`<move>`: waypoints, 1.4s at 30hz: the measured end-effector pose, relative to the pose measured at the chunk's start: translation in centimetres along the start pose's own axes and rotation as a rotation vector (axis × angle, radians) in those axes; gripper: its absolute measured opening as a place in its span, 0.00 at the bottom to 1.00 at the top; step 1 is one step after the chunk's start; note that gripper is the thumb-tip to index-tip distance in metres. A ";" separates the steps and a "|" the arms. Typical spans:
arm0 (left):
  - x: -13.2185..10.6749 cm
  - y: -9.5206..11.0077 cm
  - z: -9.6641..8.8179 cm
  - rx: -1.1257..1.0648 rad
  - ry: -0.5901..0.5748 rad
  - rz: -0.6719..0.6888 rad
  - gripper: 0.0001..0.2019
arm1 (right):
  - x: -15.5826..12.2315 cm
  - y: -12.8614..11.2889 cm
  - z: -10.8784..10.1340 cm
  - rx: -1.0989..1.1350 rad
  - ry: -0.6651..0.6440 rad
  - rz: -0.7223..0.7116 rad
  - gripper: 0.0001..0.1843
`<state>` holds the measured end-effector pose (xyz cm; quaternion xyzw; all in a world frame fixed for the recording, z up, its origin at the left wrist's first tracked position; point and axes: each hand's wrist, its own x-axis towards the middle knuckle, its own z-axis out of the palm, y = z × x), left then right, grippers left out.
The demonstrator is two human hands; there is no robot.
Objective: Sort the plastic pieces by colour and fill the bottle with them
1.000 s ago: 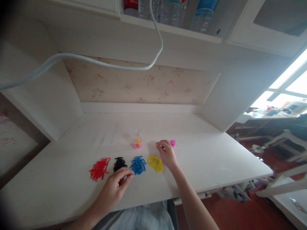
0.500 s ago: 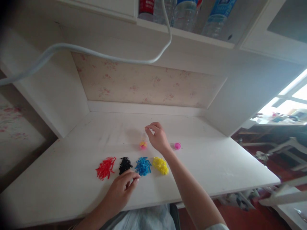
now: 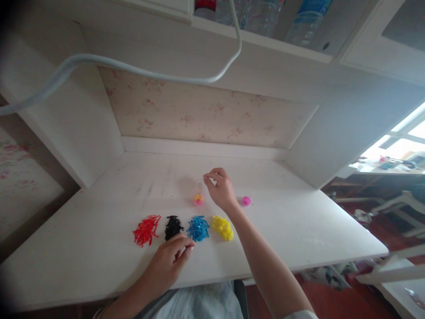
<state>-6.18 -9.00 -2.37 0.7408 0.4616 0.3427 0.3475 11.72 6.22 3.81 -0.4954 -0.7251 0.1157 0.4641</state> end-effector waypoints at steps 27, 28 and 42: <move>5.9 2.7 5.4 0.818 -0.029 0.033 0.08 | -9.9 8.3 -3.7 0.125 -0.072 0.209 0.14; 6.1 2.7 5.5 0.827 -0.029 0.044 0.09 | -10.0 8.3 -3.8 0.117 -0.076 0.212 0.14; 6.4 2.8 5.3 0.884 -0.017 0.082 0.11 | -10.4 8.5 -3.7 -0.028 -0.359 0.157 0.10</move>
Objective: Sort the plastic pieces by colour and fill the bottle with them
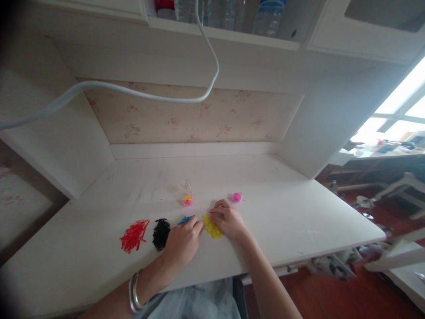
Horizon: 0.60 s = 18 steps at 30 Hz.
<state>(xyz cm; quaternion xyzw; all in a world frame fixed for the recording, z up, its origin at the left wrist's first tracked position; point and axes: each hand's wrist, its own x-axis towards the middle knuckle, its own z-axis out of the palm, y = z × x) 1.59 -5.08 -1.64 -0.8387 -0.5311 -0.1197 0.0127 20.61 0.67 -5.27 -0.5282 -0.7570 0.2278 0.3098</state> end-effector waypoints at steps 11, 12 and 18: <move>1.3 -2.4 -1.9 -0.157 0.110 -0.037 0.12 | -0.1 0.3 0.1 0.055 0.036 0.018 0.11; 1.4 -2.8 -2.1 -0.174 0.129 -0.041 0.12 | -0.1 0.3 0.2 0.065 0.045 0.020 0.11; 3.0 -5.0 -4.2 -0.298 0.290 -0.031 0.11 | 0.1 0.4 0.4 0.117 0.110 0.017 0.13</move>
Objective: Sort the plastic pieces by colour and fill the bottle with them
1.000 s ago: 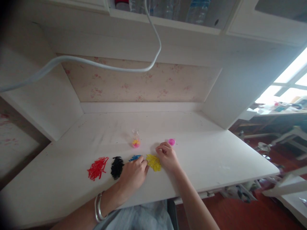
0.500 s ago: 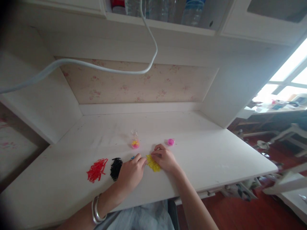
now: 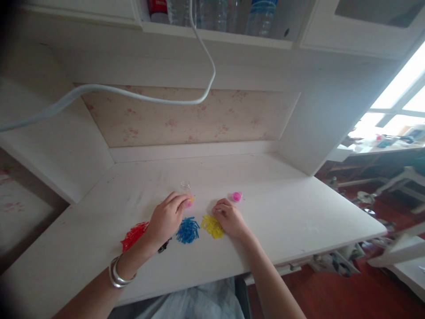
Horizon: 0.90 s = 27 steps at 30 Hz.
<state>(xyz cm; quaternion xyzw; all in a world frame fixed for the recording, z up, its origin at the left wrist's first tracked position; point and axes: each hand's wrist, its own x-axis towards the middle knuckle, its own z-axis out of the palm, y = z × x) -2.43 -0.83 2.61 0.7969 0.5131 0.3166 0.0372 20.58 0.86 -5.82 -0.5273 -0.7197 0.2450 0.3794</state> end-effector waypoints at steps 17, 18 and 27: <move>4.1 -1.7 -1.4 0.147 0.078 -0.082 0.12 | 0.1 0.3 0.0 -0.025 0.031 -0.013 0.13; 4.1 -1.8 -1.3 0.144 0.074 -0.081 0.12 | 0.1 0.3 0.0 -0.025 0.033 -0.011 0.14; 2.4 -2.8 -1.8 -0.025 0.130 -0.054 0.12 | 0.2 0.2 -0.1 -0.003 0.062 -0.020 0.15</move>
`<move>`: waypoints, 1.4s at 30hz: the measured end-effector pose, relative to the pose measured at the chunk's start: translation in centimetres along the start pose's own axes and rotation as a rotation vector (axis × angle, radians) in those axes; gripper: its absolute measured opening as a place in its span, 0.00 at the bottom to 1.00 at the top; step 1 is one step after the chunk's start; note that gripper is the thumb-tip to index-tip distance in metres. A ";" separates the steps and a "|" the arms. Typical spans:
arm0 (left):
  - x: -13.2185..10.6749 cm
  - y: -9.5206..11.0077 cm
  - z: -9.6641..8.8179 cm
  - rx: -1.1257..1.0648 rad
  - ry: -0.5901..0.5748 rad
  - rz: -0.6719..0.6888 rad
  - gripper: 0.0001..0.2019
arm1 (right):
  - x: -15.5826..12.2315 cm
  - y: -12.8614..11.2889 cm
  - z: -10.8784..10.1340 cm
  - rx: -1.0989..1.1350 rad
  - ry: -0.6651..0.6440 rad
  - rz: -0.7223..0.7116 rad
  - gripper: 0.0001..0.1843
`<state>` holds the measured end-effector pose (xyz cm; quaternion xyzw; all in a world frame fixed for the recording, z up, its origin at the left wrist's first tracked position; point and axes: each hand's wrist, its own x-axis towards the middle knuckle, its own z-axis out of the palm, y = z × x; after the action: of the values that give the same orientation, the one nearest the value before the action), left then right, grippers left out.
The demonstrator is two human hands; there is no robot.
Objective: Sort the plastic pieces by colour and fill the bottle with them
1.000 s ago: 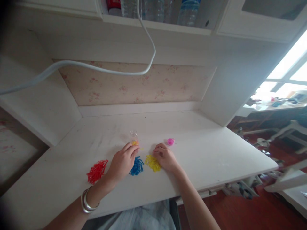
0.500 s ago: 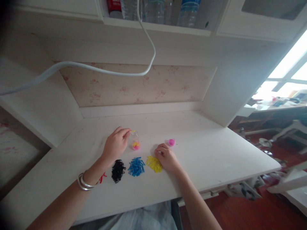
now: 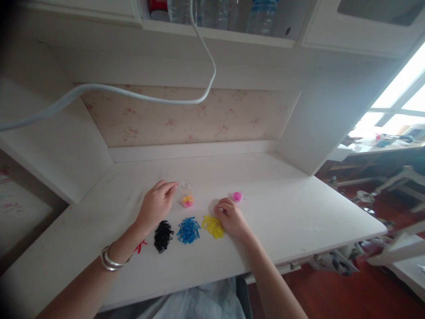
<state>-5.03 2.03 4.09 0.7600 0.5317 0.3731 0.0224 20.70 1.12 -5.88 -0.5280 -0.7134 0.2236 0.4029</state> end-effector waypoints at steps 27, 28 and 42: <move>-12.9 -0.8 -1.3 -0.520 -0.341 -0.322 0.16 | 9.6 -11.2 3.1 0.227 0.089 0.069 0.15; -13.0 -0.9 -1.3 -0.526 -0.341 -0.323 0.16 | 9.6 -11.2 3.3 0.202 0.085 0.060 0.15; -13.1 -1.0 -1.4 -0.538 -0.364 -0.304 0.15 | 9.4 -11.0 3.3 0.179 0.072 0.068 0.11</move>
<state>-8.66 -8.81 -2.46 0.6933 0.5087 0.3504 0.3712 10.56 6.45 3.59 -0.5215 -0.6572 0.2809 0.4661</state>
